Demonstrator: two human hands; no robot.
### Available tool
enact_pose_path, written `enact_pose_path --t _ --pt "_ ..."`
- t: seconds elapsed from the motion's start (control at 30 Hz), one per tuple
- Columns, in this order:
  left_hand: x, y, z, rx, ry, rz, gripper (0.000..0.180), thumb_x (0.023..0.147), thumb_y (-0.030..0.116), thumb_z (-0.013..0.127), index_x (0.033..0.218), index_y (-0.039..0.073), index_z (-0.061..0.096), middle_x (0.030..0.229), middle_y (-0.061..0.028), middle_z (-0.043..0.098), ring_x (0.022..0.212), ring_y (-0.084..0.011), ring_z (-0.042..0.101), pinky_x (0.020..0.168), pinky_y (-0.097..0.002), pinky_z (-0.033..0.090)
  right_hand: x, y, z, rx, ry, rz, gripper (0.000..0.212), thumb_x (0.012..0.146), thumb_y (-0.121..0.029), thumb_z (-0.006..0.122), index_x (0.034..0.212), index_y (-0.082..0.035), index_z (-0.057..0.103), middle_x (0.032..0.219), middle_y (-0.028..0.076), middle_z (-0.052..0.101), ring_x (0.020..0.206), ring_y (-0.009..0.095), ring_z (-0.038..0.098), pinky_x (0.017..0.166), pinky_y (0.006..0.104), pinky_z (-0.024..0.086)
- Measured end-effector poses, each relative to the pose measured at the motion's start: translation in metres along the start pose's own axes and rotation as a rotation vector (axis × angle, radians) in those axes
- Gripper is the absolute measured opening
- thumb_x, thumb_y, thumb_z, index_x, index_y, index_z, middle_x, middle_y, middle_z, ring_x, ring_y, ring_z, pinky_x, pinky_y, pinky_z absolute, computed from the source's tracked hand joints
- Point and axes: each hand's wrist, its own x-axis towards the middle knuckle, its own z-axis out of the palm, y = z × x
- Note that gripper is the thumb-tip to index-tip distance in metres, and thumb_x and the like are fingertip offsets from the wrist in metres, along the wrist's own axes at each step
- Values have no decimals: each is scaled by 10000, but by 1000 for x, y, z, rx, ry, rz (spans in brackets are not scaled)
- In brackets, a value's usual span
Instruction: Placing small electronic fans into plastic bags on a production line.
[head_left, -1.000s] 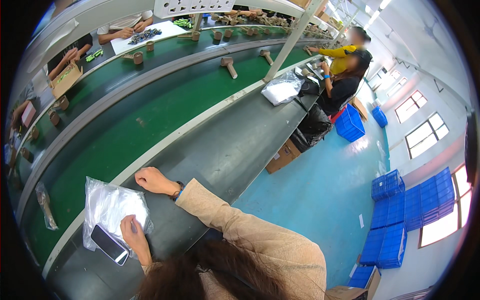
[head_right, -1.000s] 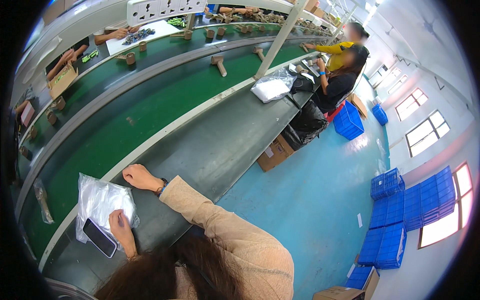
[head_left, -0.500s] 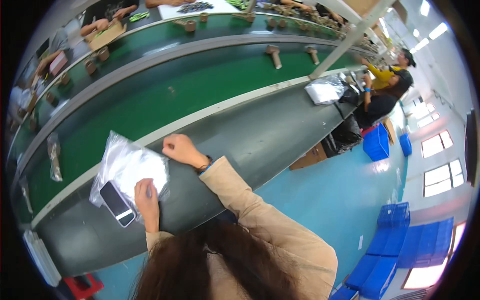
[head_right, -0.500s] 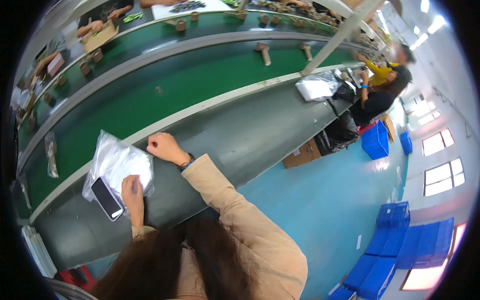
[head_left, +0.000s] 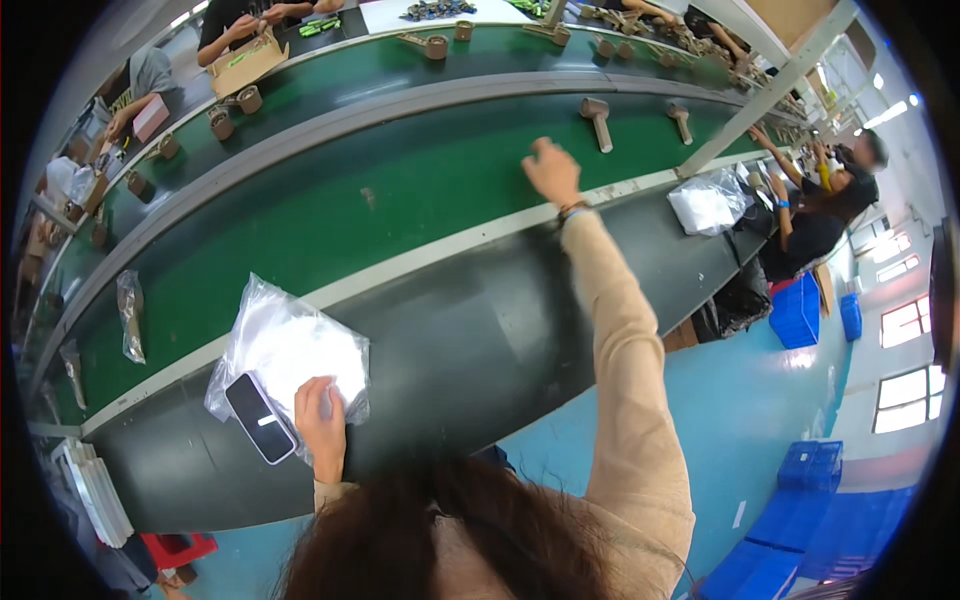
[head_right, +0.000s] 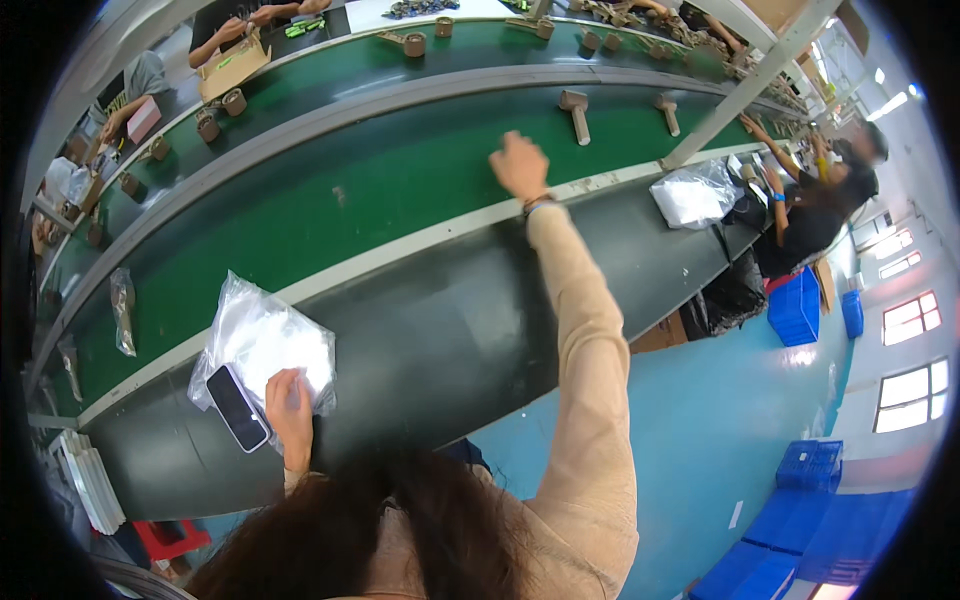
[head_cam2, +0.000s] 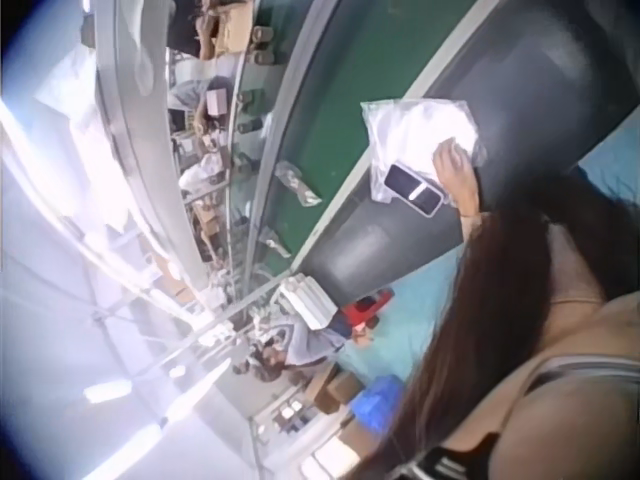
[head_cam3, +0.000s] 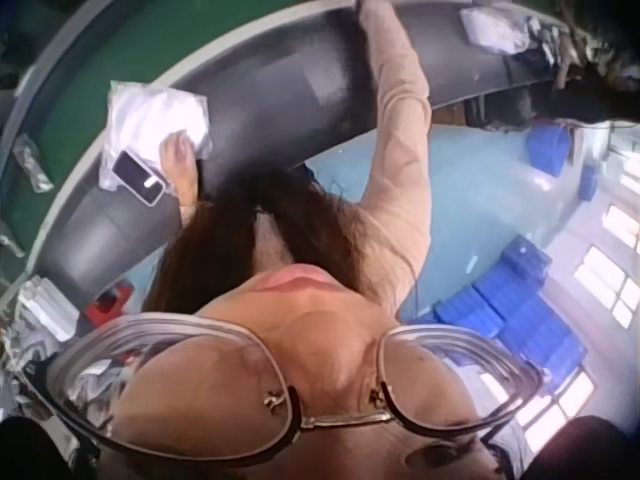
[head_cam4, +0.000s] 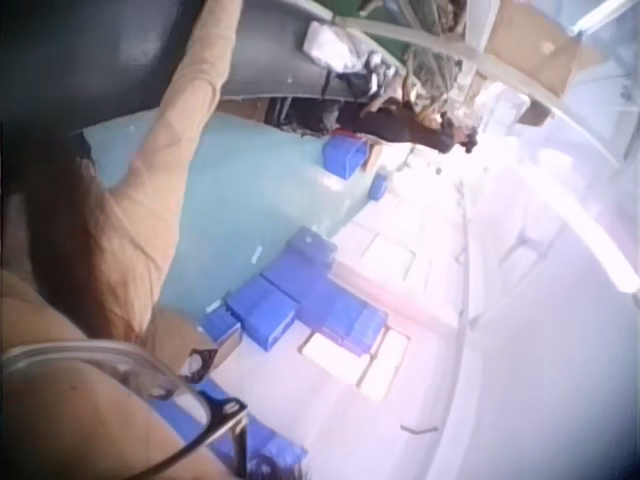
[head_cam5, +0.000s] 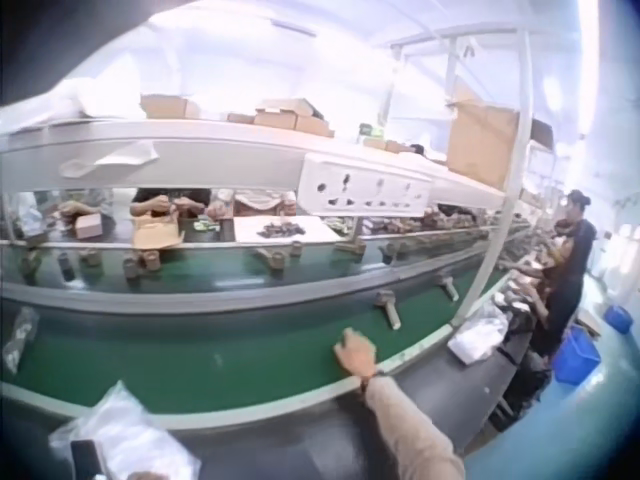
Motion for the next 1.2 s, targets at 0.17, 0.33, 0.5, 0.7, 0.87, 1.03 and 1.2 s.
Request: enact_pose_path --t 0.17,0.33,0.5,0.7,0.87,1.03,1.2 --pt "-1 -6 7 86 20 32 218 789 -56 635 1001 -10 659 1007 -164 637 965 -327 610 857 -385 483 84 138 38 -699 183 89 360 772 -234 655 1101 -121 562 1012 103 555 915 289 582 700 411 475" --pt "-14 -15 4 190 78 59 238 780 -79 637 1010 -19 656 1025 -170 634 964 -331 609 853 -389 488 139 171 87 -892 295 92 520 743 -295 703 1222 -153 555 1072 98 555 968 295 567 705 422 486" --pt "-24 -7 2 292 101 10 257 782 -68 654 1032 -8 661 1031 -166 637 984 -326 605 865 -389 486 150 136 97 -717 -42 205 515 744 -292 734 1211 -154 566 1064 102 551 940 280 595 691 415 510" --pt "-20 -3 6 263 48 -11 298 783 4 697 1078 4 657 1113 -155 629 1042 -320 590 907 -401 468 165 212 43 -794 -219 9 764 664 -499 800 1208 -30 539 1007 148 661 931 274 666 683 407 566" --pt "8 21 -10 275 -64 -45 358 811 57 688 1162 41 622 1154 -140 616 1055 -328 580 903 -392 472 115 138 -14 -295 -114 -357 570 827 -348 701 1227 9 505 1071 223 621 895 362 653 694 401 551" --pt "23 18 -19 41 -120 -88 384 787 14 659 1166 49 610 1161 -116 602 875 -264 629 763 -345 516 -14 -24 -90 993 -12 1 555 867 -260 661 1321 -1 474 1233 136 563 1108 265 583 950 375 481" --pt "27 25 -31 -1 -179 -53 427 768 -10 640 1187 64 599 1179 -100 593 769 -218 640 721 -326 524 -196 -195 -123 1631 -33 135 769 767 -396 762 1328 -1 416 1300 122 472 1210 253 490 1012 388 436"
